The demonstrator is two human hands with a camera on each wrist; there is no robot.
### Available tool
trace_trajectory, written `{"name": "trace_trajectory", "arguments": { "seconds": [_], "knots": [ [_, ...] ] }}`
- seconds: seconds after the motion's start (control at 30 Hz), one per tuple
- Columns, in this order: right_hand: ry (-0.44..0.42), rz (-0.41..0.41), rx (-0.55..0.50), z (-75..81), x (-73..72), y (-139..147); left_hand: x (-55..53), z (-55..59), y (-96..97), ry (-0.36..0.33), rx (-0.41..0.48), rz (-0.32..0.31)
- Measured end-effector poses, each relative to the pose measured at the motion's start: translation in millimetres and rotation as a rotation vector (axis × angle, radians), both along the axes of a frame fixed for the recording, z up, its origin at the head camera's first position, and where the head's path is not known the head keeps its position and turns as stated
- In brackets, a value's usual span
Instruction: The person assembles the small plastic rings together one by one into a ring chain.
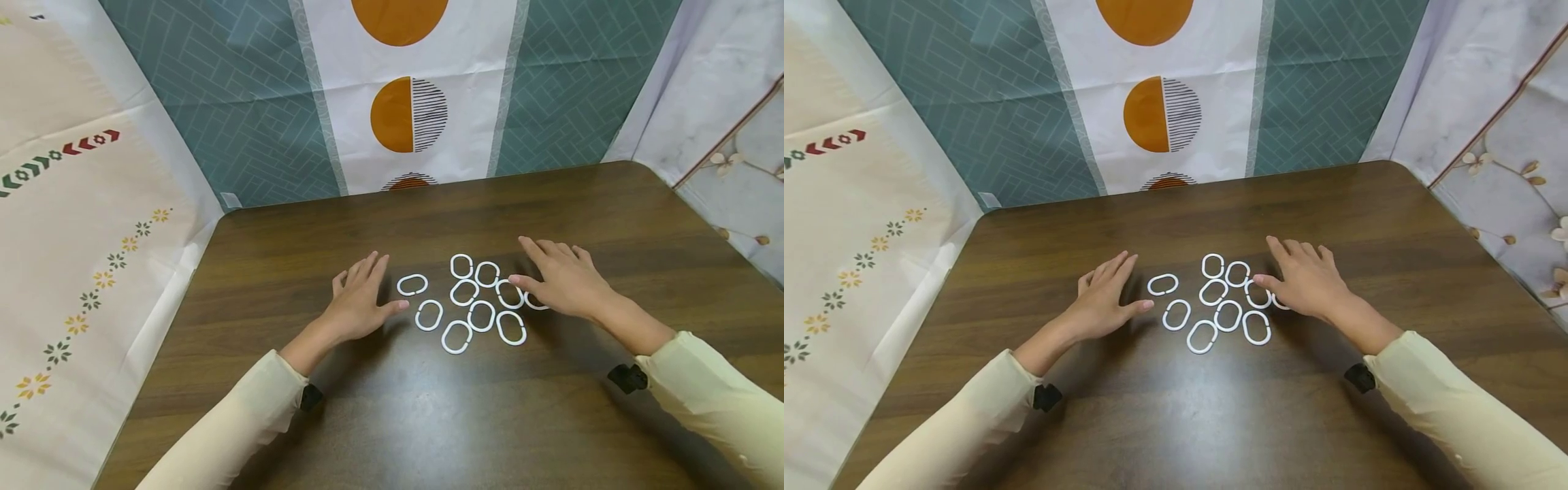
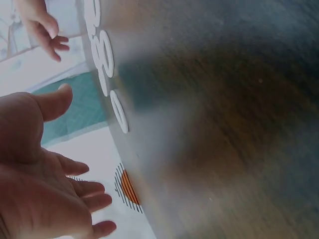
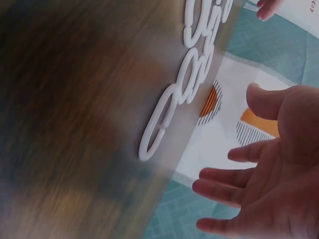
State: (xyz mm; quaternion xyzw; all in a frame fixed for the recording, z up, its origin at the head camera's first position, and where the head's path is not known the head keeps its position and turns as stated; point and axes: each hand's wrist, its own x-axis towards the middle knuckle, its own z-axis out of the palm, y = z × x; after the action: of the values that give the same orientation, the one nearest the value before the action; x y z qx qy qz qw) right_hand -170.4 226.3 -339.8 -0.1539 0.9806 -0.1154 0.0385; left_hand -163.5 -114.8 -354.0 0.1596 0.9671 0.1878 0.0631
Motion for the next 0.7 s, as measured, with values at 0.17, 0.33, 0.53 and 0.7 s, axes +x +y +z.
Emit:
{"name": "trace_trajectory", "arguments": {
  "seconds": [0.17,0.33,0.53,0.7],
  "knots": [
    [-0.025,0.025,-0.011,-1.5,-3.4,9.8,-5.2,-0.8,-1.9,-0.033,0.093,-0.057],
    [-0.012,0.1,-0.039,-7.2,-6.9,23.1,-15.9,-3.9,-6.3,-0.05,0.146,-0.144],
    [-0.009,0.199,-0.078,-13.8,-9.1,35.4,-27.6,-5.1,-9.7,-0.082,0.165,-0.198],
    [0.015,0.258,-0.09,-17.5,-8.5,41.7,-36.5,-4.8,-7.6,-0.075,0.128,-0.222]
  ]
}}
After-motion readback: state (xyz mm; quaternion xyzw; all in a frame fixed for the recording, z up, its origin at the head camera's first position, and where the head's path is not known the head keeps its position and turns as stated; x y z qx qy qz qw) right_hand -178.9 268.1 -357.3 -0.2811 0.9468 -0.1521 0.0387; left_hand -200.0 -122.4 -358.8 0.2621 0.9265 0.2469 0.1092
